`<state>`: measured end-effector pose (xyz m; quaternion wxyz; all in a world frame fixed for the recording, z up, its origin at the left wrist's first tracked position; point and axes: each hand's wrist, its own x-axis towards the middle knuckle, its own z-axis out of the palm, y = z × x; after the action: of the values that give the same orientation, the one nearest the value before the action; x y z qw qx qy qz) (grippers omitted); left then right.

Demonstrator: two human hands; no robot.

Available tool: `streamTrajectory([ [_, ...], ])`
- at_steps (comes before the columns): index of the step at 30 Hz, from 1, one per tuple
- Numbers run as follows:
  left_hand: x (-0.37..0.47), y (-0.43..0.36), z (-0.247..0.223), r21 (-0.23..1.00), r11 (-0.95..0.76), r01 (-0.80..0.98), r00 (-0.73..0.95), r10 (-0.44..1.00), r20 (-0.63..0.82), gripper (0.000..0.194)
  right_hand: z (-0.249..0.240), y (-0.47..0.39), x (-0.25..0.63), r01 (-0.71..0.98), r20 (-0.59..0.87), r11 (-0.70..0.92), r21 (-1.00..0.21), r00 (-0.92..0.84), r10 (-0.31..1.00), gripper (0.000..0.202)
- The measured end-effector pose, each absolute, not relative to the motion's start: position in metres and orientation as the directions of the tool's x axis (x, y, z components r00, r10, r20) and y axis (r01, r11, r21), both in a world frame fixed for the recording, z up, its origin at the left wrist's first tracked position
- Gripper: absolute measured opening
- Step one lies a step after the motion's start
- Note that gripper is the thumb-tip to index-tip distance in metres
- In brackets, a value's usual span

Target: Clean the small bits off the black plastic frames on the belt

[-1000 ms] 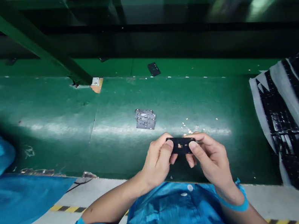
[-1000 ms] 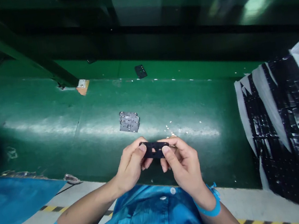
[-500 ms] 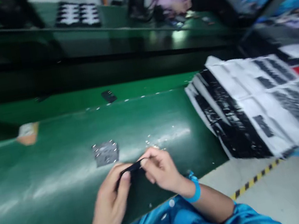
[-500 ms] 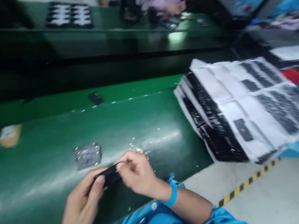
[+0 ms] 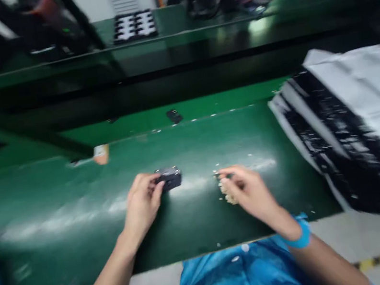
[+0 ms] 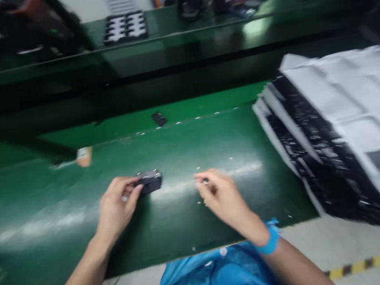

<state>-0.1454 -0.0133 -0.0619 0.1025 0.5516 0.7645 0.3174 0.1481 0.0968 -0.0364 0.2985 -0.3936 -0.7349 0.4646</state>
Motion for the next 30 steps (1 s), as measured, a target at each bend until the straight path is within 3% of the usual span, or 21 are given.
streamTrajectory([
  [2,-0.147,-0.014,-0.066,0.565,0.173,0.806,-0.348,0.912,0.218,0.017,-0.04,0.114,0.163,0.315,0.062,0.239,-0.919,-0.484,0.873,0.017],
  [6,-0.149,-0.021,-0.064,0.501,0.19,0.844,-0.35,0.904,0.246,0.015,-0.045,0.139,0.19,0.506,0.107,0.278,-0.816,-0.341,0.934,0.027],
  [12,-0.161,-0.024,-0.052,0.438,0.23,0.869,-0.35,0.911,0.216,0.01,-0.056,0.156,0.207,0.597,0.1,0.302,-0.743,-0.347,0.932,0.03],
  [18,-0.159,-0.004,-0.025,0.493,0.164,0.855,-0.278,0.946,0.166,0.02,-0.04,0.128,0.196,0.49,0.205,0.394,-0.778,-0.394,0.896,0.018],
  [20,-0.157,0.013,-0.018,0.46,0.187,0.868,-0.282,0.948,0.146,0.02,-0.02,0.115,0.197,0.447,0.201,0.395,-0.803,-0.42,0.885,0.017],
  [25,-0.141,0.072,-0.008,0.47,0.016,0.883,-0.073,0.992,0.103,0.019,0.058,0.091,0.247,0.312,0.223,0.389,-0.867,-0.456,0.862,0.014],
  [27,-0.126,0.086,-0.003,0.487,-0.04,0.873,-0.009,0.995,0.096,0.022,0.085,0.088,0.289,0.46,0.306,0.452,-0.764,-0.359,0.882,0.016],
  [30,-0.106,0.098,0.002,0.505,-0.094,0.858,0.057,0.995,0.088,0.029,0.094,0.105,0.353,0.849,0.459,0.319,-0.421,-0.104,0.883,0.02],
])
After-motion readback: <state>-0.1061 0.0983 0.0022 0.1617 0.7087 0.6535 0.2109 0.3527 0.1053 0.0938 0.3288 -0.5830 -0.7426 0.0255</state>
